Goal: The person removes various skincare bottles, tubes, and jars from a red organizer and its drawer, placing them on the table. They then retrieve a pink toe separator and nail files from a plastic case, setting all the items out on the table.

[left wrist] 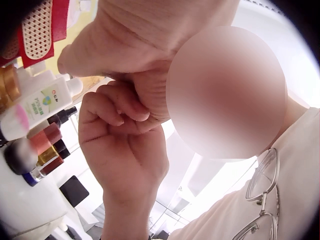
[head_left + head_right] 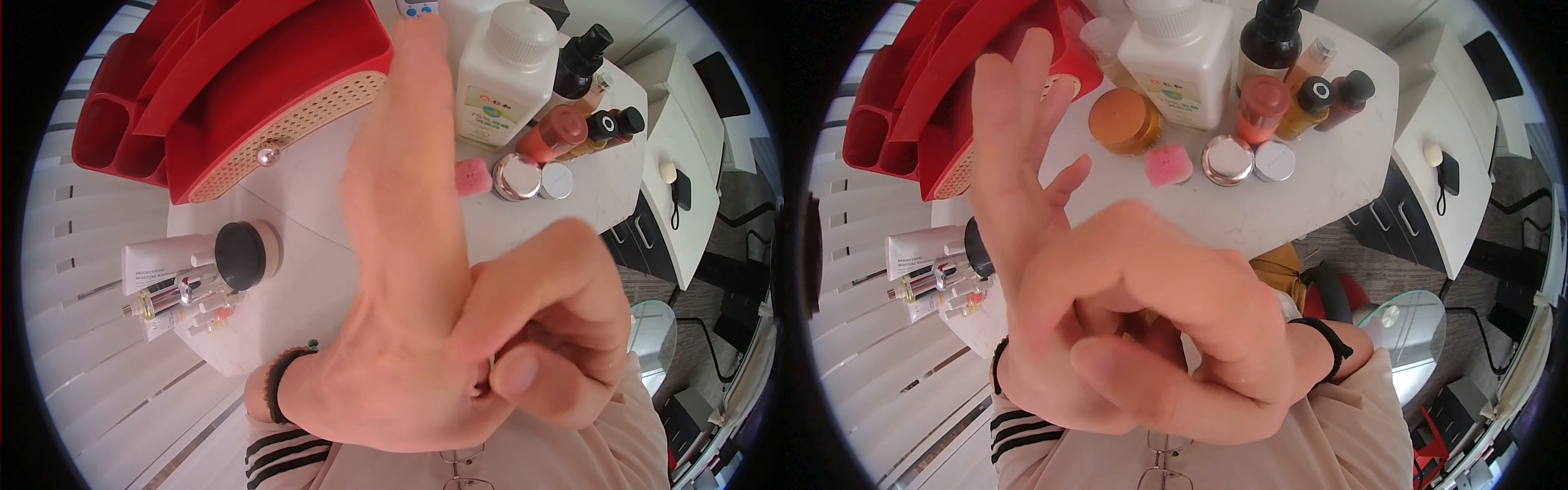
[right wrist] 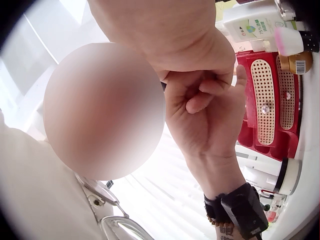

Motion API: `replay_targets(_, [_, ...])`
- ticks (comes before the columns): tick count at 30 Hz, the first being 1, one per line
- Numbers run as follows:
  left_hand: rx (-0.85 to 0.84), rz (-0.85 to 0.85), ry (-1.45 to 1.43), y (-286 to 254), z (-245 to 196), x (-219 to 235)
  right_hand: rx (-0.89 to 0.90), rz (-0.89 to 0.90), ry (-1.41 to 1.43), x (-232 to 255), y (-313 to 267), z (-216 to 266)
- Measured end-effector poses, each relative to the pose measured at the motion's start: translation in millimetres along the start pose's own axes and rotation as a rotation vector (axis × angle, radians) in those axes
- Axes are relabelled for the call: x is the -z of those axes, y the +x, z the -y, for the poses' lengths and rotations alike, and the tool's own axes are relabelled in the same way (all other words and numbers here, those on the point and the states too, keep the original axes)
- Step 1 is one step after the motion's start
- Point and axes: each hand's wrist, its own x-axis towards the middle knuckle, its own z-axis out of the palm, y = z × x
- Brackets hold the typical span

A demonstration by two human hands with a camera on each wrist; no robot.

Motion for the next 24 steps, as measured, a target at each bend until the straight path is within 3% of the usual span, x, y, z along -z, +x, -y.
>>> replay_targets(3, [-0.005,0.038,-0.014,5,14,11,0.068,-0.061,0.107,-5,0,-11])
replay_targets(5, [0.192,0.019,-0.125,15,49,24,0.016,-0.077,0.068,-9,2,-1])
replay_targets(6, [0.192,0.019,-0.125,12,48,25,-0.039,-0.092,0.029,-10,3,3])
replay_targets(11, [-0.053,0.457,-0.339,-9,23,39,-0.037,-0.025,-0.1,-1,2,-2])
replay_targets(12, [-0.052,0.457,-0.339,-4,18,41,-0.05,-0.021,-0.092,0,3,-2])
replay_targets(14, [0.603,0.655,-0.537,8,5,46,-0.033,-0.023,-0.056,-2,3,-3])
replay_targets(15, [0.603,0.656,-0.537,9,8,44,-0.016,-0.025,-0.02,-3,3,-4])
replay_targets(20, [0.088,0.025,-0.032,3,38,22,0.003,-0.039,-0.011,-4,3,-2])
replay_targets(21, [0.088,0.025,-0.031,5,35,25,-0.021,-0.04,-0.033,-4,3,-1])
replay_targets(24, [0.325,0.639,-0.068,20,6,51,-0.031,-0.055,-0.032,-6,2,-1])
